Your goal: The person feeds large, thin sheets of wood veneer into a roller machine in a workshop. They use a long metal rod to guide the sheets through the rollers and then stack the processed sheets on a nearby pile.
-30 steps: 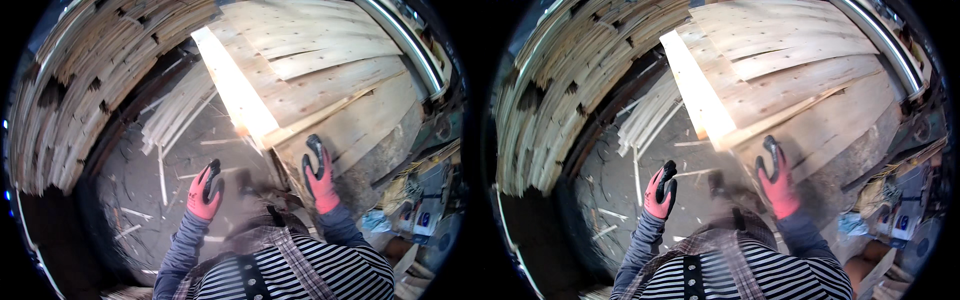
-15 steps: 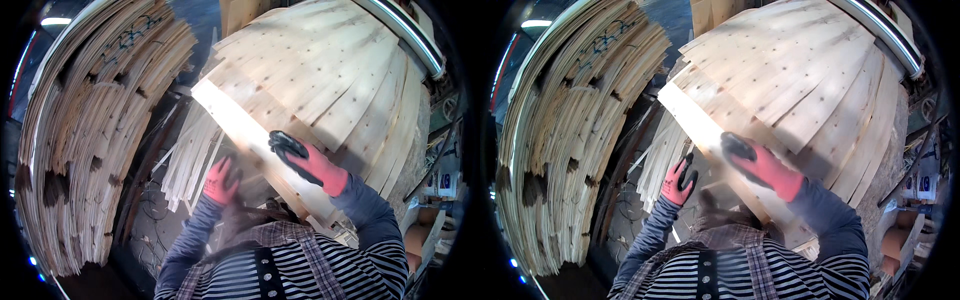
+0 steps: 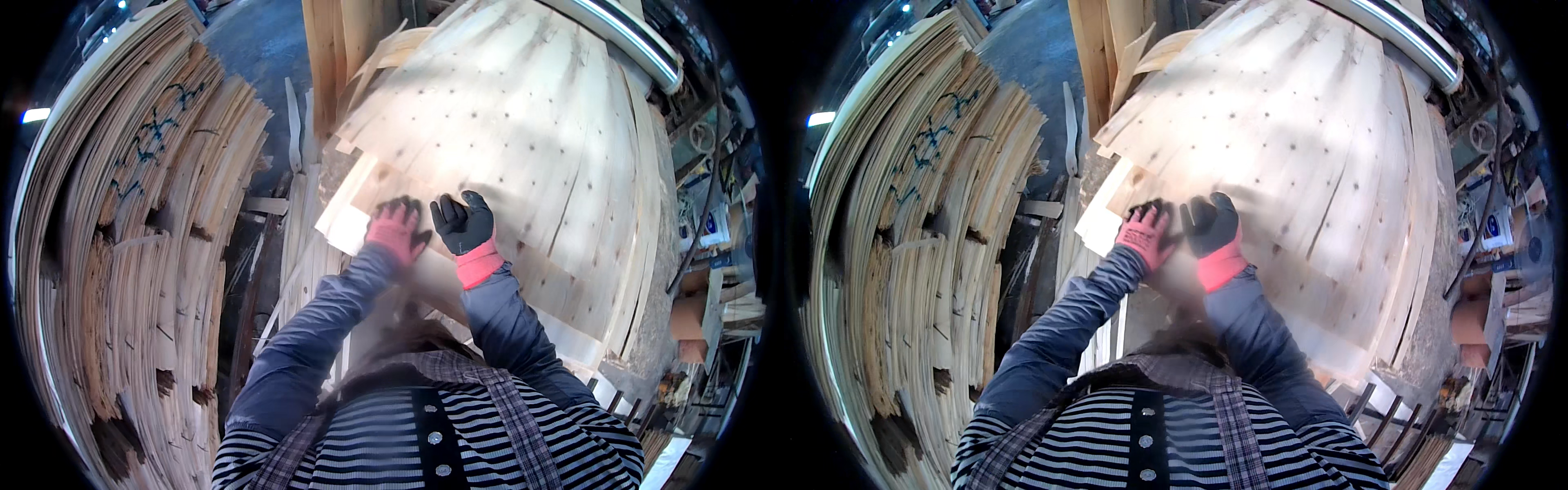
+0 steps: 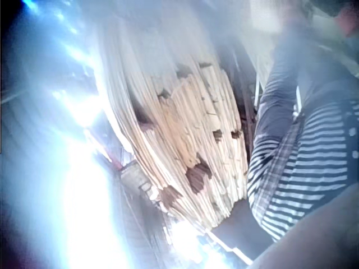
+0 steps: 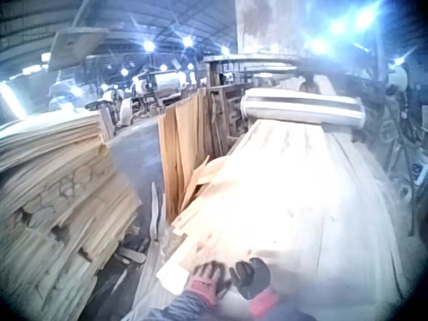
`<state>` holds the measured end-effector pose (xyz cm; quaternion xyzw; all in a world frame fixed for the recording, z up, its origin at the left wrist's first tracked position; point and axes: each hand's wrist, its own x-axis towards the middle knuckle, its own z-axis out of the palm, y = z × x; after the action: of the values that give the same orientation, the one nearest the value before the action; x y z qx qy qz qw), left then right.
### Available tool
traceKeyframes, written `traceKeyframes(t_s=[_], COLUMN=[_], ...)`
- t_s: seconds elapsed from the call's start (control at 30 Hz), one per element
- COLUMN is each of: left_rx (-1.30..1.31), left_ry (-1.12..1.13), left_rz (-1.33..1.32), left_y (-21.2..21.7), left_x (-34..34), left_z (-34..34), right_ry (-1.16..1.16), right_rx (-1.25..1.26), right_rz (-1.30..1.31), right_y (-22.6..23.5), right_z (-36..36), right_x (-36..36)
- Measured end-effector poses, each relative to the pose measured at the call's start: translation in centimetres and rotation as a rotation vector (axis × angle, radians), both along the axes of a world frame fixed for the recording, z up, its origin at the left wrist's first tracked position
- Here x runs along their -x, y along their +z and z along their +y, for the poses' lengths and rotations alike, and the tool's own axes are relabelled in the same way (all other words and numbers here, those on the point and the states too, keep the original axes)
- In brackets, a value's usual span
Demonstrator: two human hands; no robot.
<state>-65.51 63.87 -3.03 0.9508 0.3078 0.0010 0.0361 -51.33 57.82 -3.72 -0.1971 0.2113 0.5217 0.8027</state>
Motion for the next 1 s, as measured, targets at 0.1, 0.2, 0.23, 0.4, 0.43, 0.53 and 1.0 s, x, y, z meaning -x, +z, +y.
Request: traceKeyframes(t_s=[0.1,0.2,0.23,0.4,0.43,0.53,1.0], left_rx=[-0.017,-0.077,-0.070,0.163,0.167,0.165,0.174], left_ry=[-0.037,-0.120,-0.108,-0.249,-0.273,-0.363,-0.504], left_rz=[0.045,-0.110,-0.115,-0.265,-0.328,-0.518,-0.464], left_y=[1.1,-2.5,-2.5,1.1,0.5,-0.9,-4.2], left_x=[0.0,0.7,0.8,0.7,0.7,0.5,-1.8], left_z=[-0.2,1.4,1.5,4.9,5.4,6.8,9.1], right_ry=[-0.054,-0.161,-0.190,-0.271,-0.299,-0.364,-0.311], right_rx=[0.026,0.046,0.067,0.085,0.118,0.197,0.484], right_rz=[0.111,0.044,-0.025,-0.348,-0.382,-0.479,-1.042], right_y=[-1.4,-0.3,0.1,3.9,4.9,7.3,-0.1], right_z=[0.9,0.8,0.8,0.9,1.2,2.6,7.3], right_x=[-0.5,1.1,1.7,2.8,3.0,3.5,-2.6])
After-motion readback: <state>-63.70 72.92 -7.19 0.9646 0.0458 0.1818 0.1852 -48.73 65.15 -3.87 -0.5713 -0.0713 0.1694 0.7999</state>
